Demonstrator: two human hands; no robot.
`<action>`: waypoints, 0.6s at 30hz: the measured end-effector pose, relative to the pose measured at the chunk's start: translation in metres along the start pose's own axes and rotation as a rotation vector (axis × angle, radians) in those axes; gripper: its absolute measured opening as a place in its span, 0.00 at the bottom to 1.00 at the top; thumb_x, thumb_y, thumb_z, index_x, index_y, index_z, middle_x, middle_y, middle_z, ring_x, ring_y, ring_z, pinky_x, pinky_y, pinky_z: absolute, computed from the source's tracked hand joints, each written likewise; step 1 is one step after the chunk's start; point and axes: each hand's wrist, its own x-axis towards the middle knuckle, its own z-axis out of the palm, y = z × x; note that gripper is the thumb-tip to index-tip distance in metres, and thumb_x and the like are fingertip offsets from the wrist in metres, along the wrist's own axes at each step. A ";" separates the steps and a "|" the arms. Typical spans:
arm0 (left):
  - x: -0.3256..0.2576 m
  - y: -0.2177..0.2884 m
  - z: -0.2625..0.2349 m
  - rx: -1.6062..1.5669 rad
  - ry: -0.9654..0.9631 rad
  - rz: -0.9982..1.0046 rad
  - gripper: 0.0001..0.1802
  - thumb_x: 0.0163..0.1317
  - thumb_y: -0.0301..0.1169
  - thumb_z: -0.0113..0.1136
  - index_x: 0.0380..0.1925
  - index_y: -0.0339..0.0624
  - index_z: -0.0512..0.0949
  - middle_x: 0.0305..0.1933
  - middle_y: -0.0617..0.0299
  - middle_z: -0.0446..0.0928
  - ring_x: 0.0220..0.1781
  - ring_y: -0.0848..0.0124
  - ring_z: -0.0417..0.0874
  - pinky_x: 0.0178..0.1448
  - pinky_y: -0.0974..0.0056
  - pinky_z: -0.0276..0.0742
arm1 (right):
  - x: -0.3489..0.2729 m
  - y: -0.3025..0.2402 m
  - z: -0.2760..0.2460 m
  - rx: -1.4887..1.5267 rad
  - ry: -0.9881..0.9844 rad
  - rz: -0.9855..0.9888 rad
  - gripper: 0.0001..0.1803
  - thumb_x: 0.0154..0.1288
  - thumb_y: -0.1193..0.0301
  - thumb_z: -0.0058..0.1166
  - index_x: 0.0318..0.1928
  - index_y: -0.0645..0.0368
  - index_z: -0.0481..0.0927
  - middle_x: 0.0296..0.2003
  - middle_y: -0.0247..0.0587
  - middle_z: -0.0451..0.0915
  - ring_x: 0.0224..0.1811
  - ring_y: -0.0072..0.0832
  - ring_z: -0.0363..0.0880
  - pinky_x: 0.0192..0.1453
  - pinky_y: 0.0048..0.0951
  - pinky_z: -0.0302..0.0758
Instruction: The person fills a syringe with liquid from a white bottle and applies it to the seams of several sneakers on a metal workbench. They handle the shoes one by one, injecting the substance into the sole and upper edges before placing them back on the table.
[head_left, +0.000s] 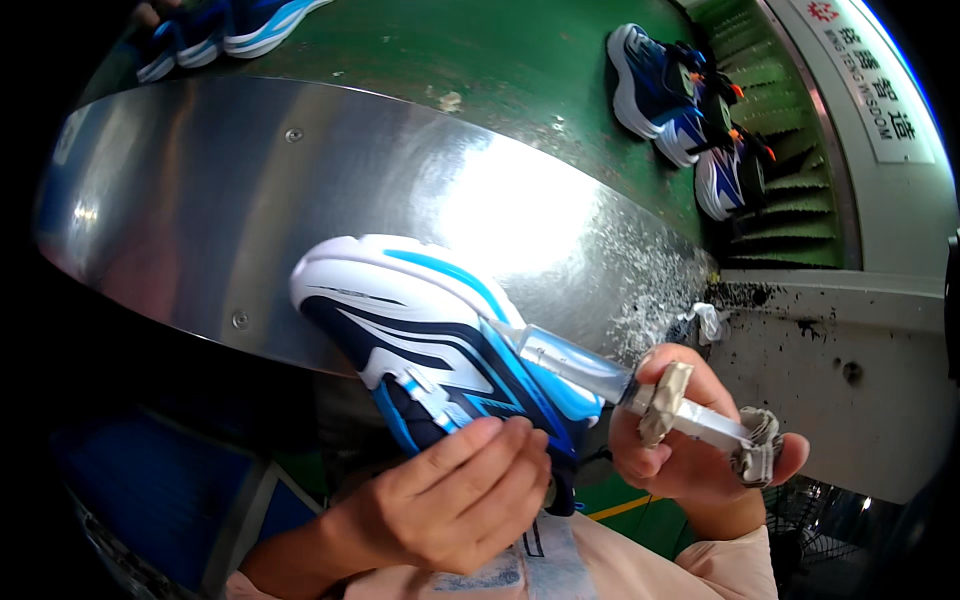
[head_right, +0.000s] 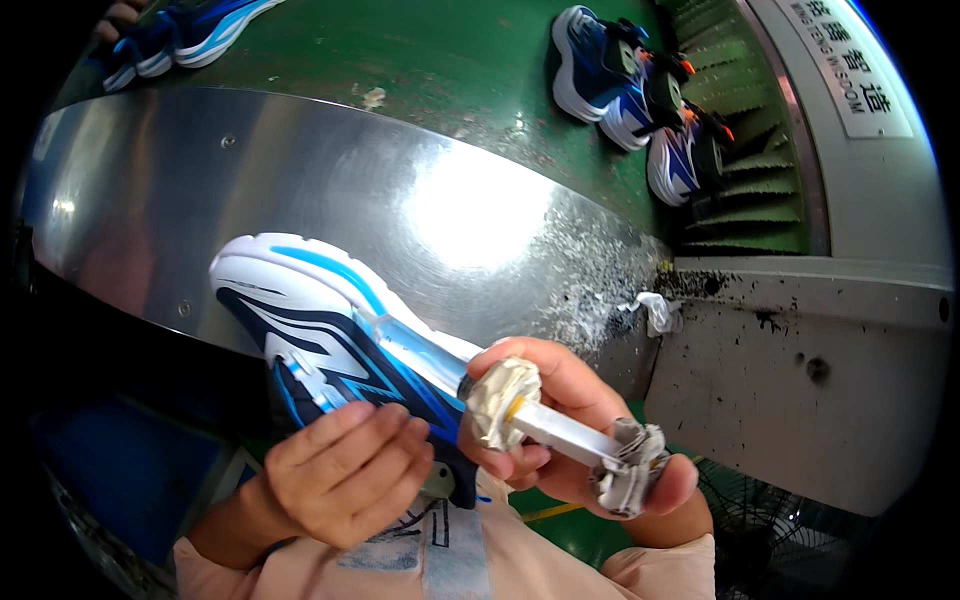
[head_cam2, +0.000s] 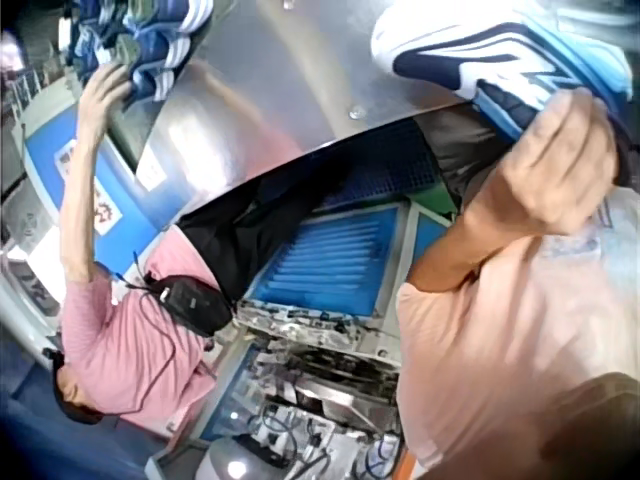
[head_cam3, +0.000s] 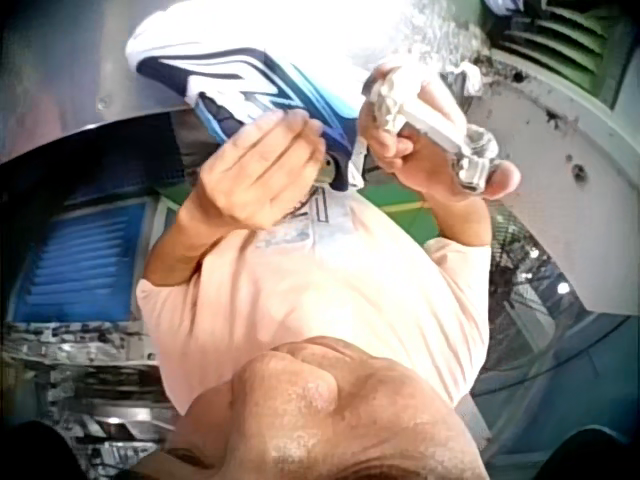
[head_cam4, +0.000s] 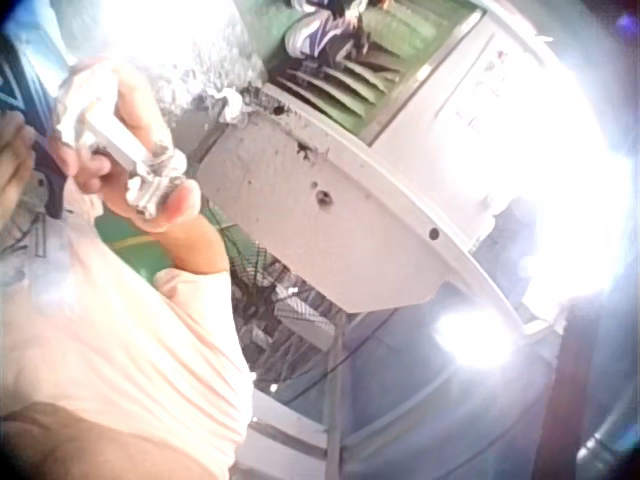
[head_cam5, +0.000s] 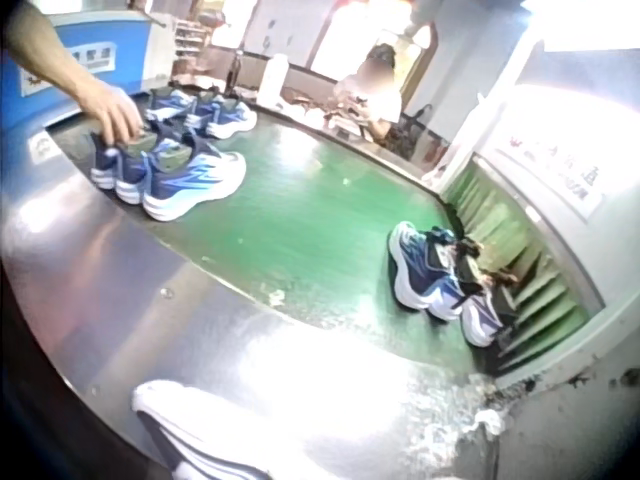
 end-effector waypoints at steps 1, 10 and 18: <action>0.000 0.001 0.001 0.015 -0.008 -0.008 0.06 0.57 0.28 0.59 0.34 0.45 0.82 0.42 0.62 0.82 0.50 0.65 0.82 0.57 0.61 0.75 | -0.005 0.001 -0.001 0.008 0.036 0.036 0.69 0.31 0.26 0.61 0.64 0.66 0.58 0.37 0.43 0.71 0.33 0.18 0.63 0.32 0.13 0.59; 0.008 0.002 0.000 0.061 -0.073 0.007 0.08 0.54 0.25 0.61 0.35 0.44 0.81 0.44 0.58 0.82 0.51 0.61 0.82 0.56 0.56 0.78 | -0.049 0.024 -0.010 0.045 0.053 -0.102 0.71 0.31 0.27 0.62 0.65 0.71 0.55 0.46 0.45 0.71 0.42 0.19 0.69 0.40 0.11 0.64; 0.018 0.004 0.000 0.132 -0.095 0.003 0.07 0.56 0.27 0.59 0.34 0.43 0.83 0.42 0.60 0.83 0.48 0.62 0.83 0.55 0.57 0.78 | -0.080 0.029 -0.033 -0.010 0.061 -0.121 0.69 0.36 0.25 0.58 0.63 0.72 0.55 0.43 0.45 0.73 0.39 0.22 0.72 0.41 0.18 0.66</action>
